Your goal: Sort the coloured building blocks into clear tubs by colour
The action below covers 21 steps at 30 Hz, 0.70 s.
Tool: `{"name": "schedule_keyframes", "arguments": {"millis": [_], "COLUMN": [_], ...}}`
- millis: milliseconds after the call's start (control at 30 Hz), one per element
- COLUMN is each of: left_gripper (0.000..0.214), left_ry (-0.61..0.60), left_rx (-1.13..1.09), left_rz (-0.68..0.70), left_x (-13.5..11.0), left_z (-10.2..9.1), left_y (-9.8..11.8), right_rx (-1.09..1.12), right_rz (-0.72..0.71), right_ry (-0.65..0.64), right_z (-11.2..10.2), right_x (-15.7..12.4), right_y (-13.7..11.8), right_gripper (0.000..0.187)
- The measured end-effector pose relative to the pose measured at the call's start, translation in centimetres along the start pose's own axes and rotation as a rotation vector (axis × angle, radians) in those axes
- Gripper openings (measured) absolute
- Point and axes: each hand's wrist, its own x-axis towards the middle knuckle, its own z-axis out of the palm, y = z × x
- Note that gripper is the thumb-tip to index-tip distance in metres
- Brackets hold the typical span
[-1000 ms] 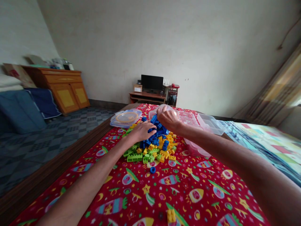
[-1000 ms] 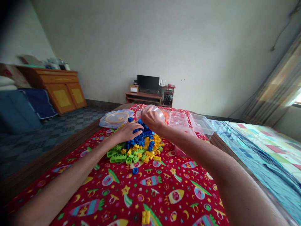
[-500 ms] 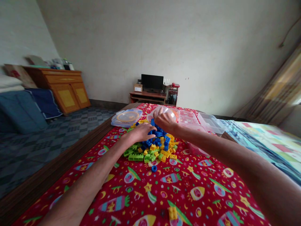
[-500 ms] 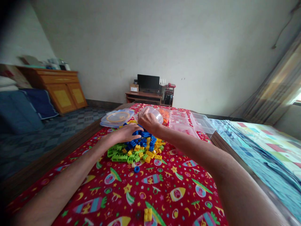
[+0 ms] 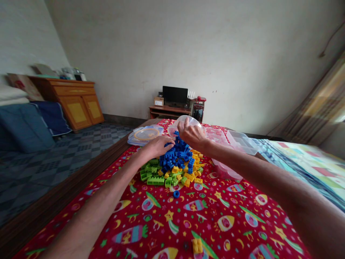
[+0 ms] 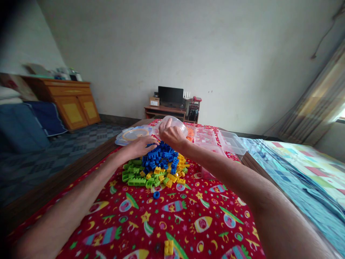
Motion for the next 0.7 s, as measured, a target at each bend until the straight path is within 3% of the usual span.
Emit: {"name": "schedule_keyframes", "arguments": {"millis": [100,233,433,567,700], "left_gripper": [0.035,0.036,0.036,0.038,0.038], "left_ry": [0.164,0.184,0.275,0.255,0.131], "left_rx": [0.008,0.054,0.042,0.076,0.117], "left_rz": [0.024,0.056,0.031,0.093,0.129], "left_x": [0.3,0.4,0.5,0.5,0.3], "left_z": [0.7,1.6,1.2,1.3,1.8], "left_y": [-0.1,0.2,0.0,0.1,1.0], "right_rx": [0.017,0.039,0.034,0.015,0.015], "right_rz": [-0.01,0.019,0.024,0.0,0.012], "right_ry": [0.007,0.04,0.046,0.043,0.059], "right_z": [-0.3,-0.1,-0.1,-0.6,-0.4], "right_x": [-0.1,0.2,0.2,-0.2,0.0], "right_y": [0.0,0.2,0.4,-0.2,-0.6], "right_gripper": [0.055,0.055,0.053,0.051,0.05]}}
